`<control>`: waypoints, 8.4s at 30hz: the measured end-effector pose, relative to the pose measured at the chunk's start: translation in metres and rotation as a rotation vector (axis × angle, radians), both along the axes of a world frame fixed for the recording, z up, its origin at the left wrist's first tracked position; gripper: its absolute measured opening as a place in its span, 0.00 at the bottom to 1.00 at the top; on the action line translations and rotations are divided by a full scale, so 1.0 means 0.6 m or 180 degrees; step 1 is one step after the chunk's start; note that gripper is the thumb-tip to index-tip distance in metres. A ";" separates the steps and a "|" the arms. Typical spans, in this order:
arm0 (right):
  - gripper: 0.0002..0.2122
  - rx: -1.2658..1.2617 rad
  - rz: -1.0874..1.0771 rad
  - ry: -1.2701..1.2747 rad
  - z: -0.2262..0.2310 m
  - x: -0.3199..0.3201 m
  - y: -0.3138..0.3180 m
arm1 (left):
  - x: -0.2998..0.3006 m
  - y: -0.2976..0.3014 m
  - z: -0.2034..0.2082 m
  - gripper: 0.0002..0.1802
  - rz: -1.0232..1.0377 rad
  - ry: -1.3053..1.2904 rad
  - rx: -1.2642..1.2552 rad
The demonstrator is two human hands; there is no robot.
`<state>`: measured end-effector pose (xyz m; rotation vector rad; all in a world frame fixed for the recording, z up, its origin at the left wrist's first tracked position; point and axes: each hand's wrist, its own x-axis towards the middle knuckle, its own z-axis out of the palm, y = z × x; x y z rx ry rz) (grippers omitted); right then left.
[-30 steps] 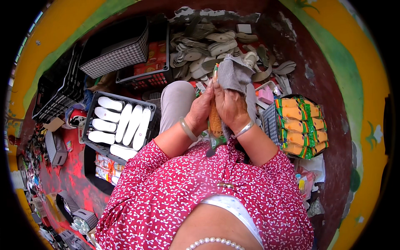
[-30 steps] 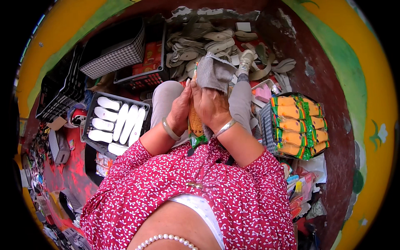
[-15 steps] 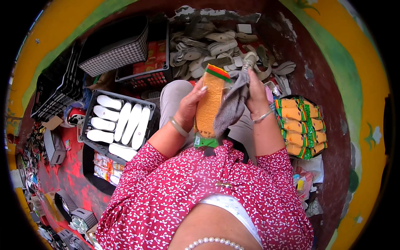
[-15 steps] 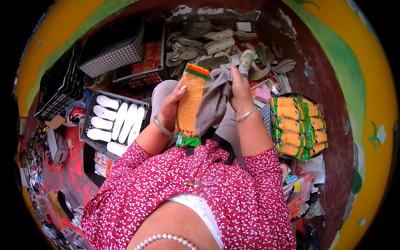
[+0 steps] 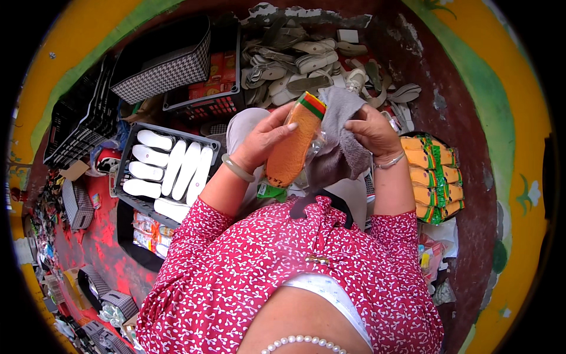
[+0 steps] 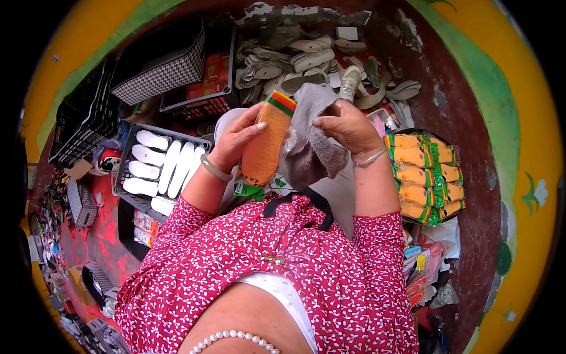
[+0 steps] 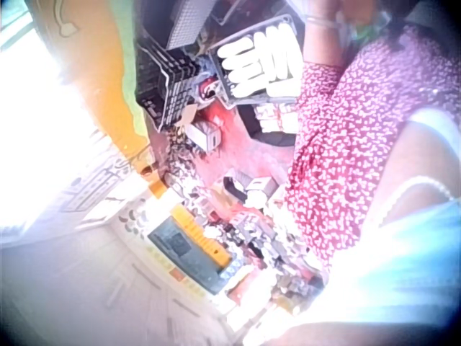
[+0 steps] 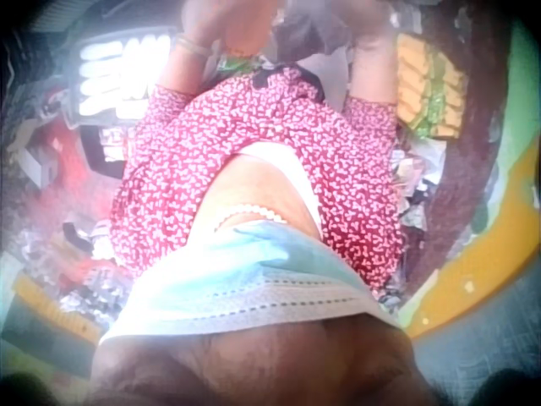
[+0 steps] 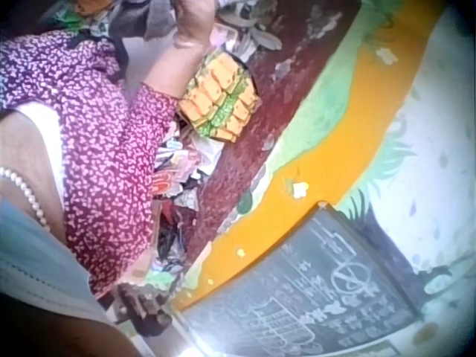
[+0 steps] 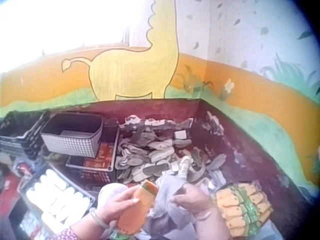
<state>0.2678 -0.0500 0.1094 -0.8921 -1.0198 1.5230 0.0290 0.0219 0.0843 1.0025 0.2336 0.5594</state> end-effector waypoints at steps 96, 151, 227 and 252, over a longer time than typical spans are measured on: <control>0.22 -0.0380 -0.1222 0.1929 -0.132 -0.011 0.013 | -0.038 -0.001 -0.054 0.37 -0.0377 0.0113 -0.0889; 0.13 -0.0802 -0.1007 0.0826 -0.125 -0.074 0.037 | -0.065 0.003 -0.053 0.18 -0.0360 0.0979 -0.1041; 0.14 0.0527 -0.1760 -0.2126 -0.079 -0.113 0.023 | 0.011 -0.023 -0.044 0.13 -0.0141 0.1171 0.1559; 0.11 -0.0079 -0.0485 -0.0556 -0.065 -0.103 0.032 | -0.002 -0.022 -0.055 0.13 0.0148 0.1443 0.1155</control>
